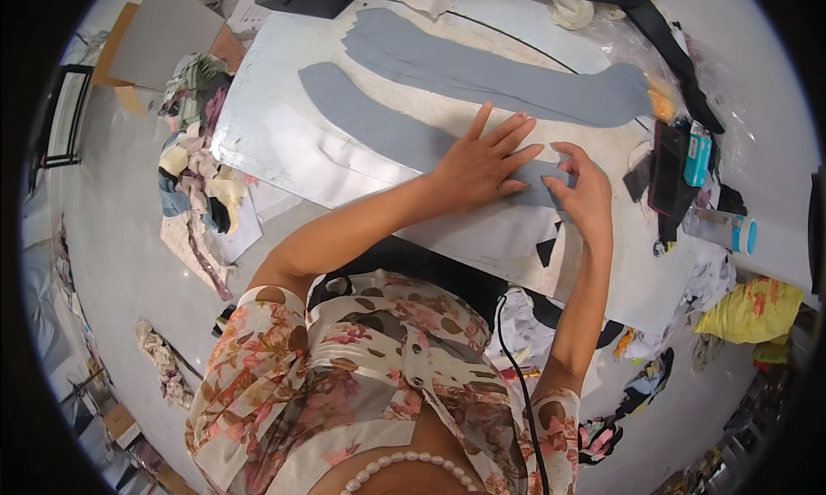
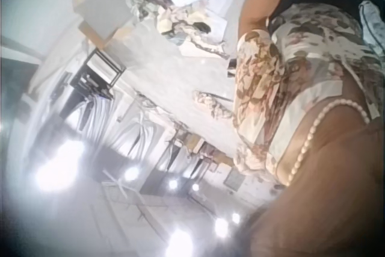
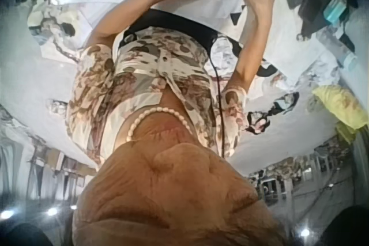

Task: The person repeatedly folds a light blue fabric strip on a white work surface, smoothing and restacking it multiple times. The workspace contains scattered fabric scraps and sewing tools nearby.

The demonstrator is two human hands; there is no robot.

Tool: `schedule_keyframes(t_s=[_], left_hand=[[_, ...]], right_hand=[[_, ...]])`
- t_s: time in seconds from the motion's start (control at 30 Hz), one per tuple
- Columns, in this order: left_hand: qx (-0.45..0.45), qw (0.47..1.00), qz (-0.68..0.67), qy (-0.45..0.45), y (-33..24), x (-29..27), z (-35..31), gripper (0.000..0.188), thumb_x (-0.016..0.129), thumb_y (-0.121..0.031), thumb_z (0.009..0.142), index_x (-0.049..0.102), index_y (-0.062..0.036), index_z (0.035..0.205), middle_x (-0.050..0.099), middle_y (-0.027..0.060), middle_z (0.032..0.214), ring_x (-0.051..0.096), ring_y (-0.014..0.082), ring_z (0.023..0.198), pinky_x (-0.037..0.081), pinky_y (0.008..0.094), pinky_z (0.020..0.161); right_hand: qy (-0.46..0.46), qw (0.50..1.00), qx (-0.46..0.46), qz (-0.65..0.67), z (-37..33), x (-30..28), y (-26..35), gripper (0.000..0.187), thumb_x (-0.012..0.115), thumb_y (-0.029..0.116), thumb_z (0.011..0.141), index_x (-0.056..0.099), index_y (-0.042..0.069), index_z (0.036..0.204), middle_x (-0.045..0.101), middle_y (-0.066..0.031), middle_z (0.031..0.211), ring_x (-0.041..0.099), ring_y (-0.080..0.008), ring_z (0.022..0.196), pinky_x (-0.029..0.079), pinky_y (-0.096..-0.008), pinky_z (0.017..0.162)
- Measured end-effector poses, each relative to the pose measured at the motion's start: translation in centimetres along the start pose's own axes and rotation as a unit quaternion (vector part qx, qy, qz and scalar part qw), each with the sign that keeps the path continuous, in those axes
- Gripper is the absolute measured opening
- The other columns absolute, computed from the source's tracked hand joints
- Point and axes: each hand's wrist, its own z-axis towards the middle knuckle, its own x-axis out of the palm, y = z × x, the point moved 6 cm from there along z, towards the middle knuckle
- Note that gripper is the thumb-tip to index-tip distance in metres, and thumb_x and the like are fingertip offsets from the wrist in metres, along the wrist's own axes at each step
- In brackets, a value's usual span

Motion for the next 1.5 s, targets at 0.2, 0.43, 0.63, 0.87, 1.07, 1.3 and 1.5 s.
schedule_keyframes(t_s=[0.2, 0.43, 0.63, 0.87, 1.07, 1.3, 1.5], left_hand=[[0.017, 1.000, 0.015, 0.003, -0.3, 0.6, 0.1, 0.061, 0.041, -0.050, 0.098, 0.037, -0.0163, 0.148, 0.025, 0.0135, 0.157, 0.015, 0.0276, 0.148, 0.001, 0.0550, 0.119], [0.016, 0.999, 0.029, 0.013, -0.4, 0.8, 0.2, 0.060, 0.036, -0.054, 0.099, 0.034, -0.0229, 0.150, 0.023, 0.0129, 0.158, 0.012, 0.0269, 0.149, -0.002, 0.0550, 0.119], [0.011, 0.999, 0.034, 0.026, -0.4, 0.3, -0.3, 0.061, 0.036, -0.057, 0.098, 0.037, -0.0239, 0.149, 0.023, 0.0144, 0.157, 0.013, 0.0294, 0.148, -0.001, 0.0563, 0.118], [0.031, 0.999, 0.030, -0.007, -1.2, 0.5, 1.0, 0.063, 0.042, -0.058, 0.095, 0.041, -0.0231, 0.147, 0.028, 0.0160, 0.155, 0.018, 0.0307, 0.147, 0.006, 0.0583, 0.116], [0.015, 0.999, 0.000, -0.047, -1.4, 1.2, 1.4, 0.063, 0.049, -0.057, 0.092, 0.045, -0.0221, 0.144, 0.030, 0.0169, 0.154, 0.021, 0.0322, 0.146, 0.009, 0.0605, 0.115], [0.025, 0.994, -0.038, -0.095, -2.0, 0.0, 1.2, 0.064, 0.054, -0.052, 0.090, 0.045, -0.0183, 0.143, 0.037, 0.0233, 0.148, 0.031, 0.0389, 0.141, 0.017, 0.0638, 0.112], [0.008, 0.981, -0.149, -0.127, -1.4, -5.5, -3.5, 0.059, 0.067, -0.039, 0.087, 0.048, -0.0174, 0.138, 0.038, 0.0215, 0.148, 0.026, 0.0388, 0.143, 0.017, 0.0658, 0.111]], right_hand=[[-0.033, 0.981, 0.101, 0.163, -1.2, -3.3, -6.6, 0.052, 0.068, -0.010, 0.079, 0.054, 0.001, 0.128, 0.063, -0.0018, 0.086, 0.058, -0.0059, 0.072, 0.046, -0.0179, 0.064], [-0.113, 0.976, 0.080, 0.169, -1.0, -3.0, -8.9, 0.053, 0.077, 0.002, 0.074, 0.060, 0.009, 0.123, 0.058, 0.0000, 0.083, 0.050, -0.0070, 0.064, 0.044, -0.0232, 0.059], [-0.142, 0.986, 0.072, 0.050, -1.7, -4.5, -5.2, 0.041, 0.076, 0.006, 0.078, 0.062, 0.006, 0.116, 0.060, -0.0003, 0.088, 0.051, -0.0062, 0.067, 0.044, -0.0236, 0.063], [-0.166, 0.966, 0.017, 0.198, -1.3, -2.3, -5.6, 0.011, 0.068, 0.007, 0.086, 0.066, 0.003, 0.096, 0.059, 0.0026, 0.074, 0.048, -0.0049, 0.064, 0.039, -0.0212, 0.056], [-0.055, 0.996, 0.036, -0.052, -6.8, -0.1, 0.3, 0.016, 0.071, 0.018, 0.082, 0.065, 0.006, 0.090, 0.062, -0.0030, 0.075, 0.056, -0.0184, 0.060, 0.045, -0.0324, 0.058], [-0.157, 0.983, 0.055, 0.077, -11.4, 0.8, -6.8, 0.010, 0.069, 0.010, 0.086, 0.066, 0.002, 0.092, 0.062, -0.0061, 0.076, 0.053, -0.0135, 0.061, 0.047, -0.0276, 0.059], [-0.247, 0.963, 0.042, -0.101, -12.4, -3.1, -6.5, 0.016, 0.071, 0.009, 0.085, 0.065, 0.002, 0.099, 0.060, -0.0022, 0.079, 0.054, -0.0109, 0.070, 0.045, -0.0248, 0.062]])
